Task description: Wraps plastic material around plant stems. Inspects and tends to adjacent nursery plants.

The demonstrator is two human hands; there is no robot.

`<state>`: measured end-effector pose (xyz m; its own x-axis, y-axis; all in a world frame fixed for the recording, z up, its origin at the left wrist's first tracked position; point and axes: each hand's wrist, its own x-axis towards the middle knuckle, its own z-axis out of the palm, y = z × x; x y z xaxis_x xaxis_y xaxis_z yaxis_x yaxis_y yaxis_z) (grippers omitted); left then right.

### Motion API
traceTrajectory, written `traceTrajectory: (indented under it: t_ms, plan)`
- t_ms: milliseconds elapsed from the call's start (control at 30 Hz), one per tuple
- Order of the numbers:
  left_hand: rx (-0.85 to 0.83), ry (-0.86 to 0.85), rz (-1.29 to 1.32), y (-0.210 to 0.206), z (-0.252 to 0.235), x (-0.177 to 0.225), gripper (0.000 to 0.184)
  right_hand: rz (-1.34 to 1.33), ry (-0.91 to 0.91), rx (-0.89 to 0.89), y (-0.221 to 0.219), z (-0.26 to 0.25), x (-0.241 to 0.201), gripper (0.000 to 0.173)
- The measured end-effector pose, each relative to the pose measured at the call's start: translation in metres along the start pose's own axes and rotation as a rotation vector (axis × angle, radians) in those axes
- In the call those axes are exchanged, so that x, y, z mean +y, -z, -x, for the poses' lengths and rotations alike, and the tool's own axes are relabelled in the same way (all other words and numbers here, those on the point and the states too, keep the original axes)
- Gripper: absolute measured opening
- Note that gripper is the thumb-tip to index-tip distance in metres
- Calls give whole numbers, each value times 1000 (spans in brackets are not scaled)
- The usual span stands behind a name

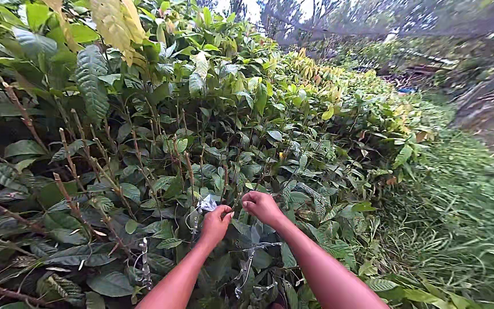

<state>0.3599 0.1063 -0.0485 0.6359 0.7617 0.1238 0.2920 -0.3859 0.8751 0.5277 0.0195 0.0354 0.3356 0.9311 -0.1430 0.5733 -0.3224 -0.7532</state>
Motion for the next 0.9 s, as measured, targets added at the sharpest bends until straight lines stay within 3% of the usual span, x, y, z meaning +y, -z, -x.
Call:
traceTrajectory:
  t_ms: [167,300,467,633,700,833,900]
  plan:
    - [-152,175,551,10,-2,-9,27,229,138,-194,-13,-25,-3,23]
    - [-166,218,733,13,-1,-16,20,316,248,-294,-13,-25,-4,19]
    - [-128,131,638,9,3,-15,19,305,259,-313,-14,-19,-3,20]
    - [-84,-45,231,11,5,-16,23,155,-86,-276,-24,-14,-3,25]
    - [-89,-59,93,15,5,-9,27,138,-120,-224,-30,2,-9,25]
    - [-170,89,168,23,3,5,26,608,187,-273,-56,77,-63,38]
    - [-224,70,199,16,6,-1,24,670,292,-377,-65,94,-80,37]
